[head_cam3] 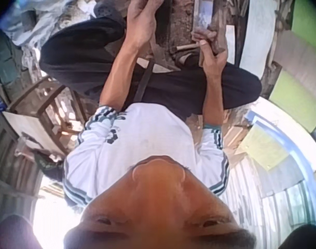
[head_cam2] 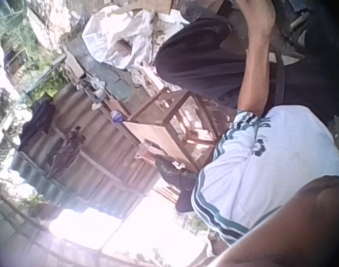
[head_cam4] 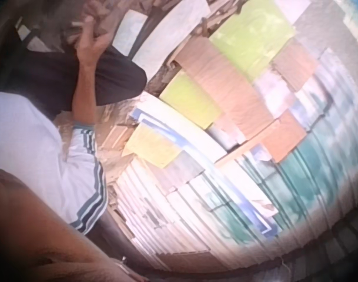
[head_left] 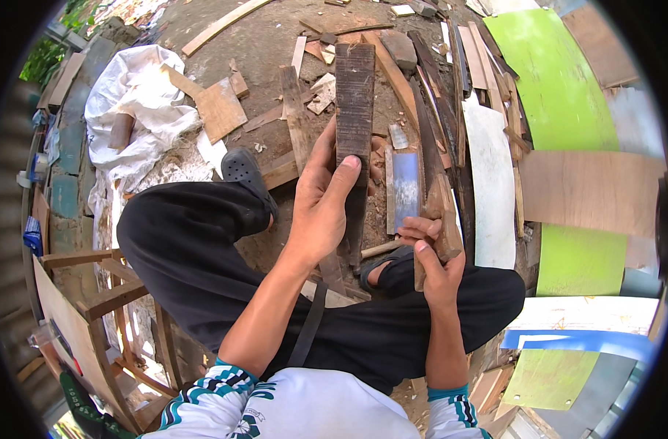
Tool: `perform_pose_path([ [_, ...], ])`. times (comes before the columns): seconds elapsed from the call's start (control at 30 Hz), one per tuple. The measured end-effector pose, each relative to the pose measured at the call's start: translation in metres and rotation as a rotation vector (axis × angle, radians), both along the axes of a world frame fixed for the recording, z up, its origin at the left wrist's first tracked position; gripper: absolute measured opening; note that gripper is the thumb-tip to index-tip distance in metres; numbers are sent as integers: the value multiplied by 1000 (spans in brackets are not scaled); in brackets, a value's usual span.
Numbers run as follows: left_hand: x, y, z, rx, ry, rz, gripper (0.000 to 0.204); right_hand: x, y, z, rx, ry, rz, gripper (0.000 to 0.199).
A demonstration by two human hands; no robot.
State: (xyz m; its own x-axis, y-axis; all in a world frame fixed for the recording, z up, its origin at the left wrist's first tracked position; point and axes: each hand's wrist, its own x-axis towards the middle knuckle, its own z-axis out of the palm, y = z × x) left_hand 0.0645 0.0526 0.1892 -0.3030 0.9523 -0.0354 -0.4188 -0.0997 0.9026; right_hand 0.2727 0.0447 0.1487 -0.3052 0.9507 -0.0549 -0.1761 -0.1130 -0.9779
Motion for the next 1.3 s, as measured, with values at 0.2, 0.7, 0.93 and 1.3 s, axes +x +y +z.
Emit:
perform_pose_path([
  [0.2, -6, -8, 16, -76, 150, -55, 50, -1, 4, 3, 44, -4, -45, 22],
  [0.7, -79, 59, -89, -98, 1163, -250, 52, 4, 15, 18, -104, -23, -194, 18],
  [0.93, -93, 51, -233, -416, 1187, -558, 57, 7, 23, 7, -195, -81, -202, 18],
  [1.3, -97, 36, -309, -227, 1499, -363, 57, 5, 24, -3, -227, -199, -156, 20],
])
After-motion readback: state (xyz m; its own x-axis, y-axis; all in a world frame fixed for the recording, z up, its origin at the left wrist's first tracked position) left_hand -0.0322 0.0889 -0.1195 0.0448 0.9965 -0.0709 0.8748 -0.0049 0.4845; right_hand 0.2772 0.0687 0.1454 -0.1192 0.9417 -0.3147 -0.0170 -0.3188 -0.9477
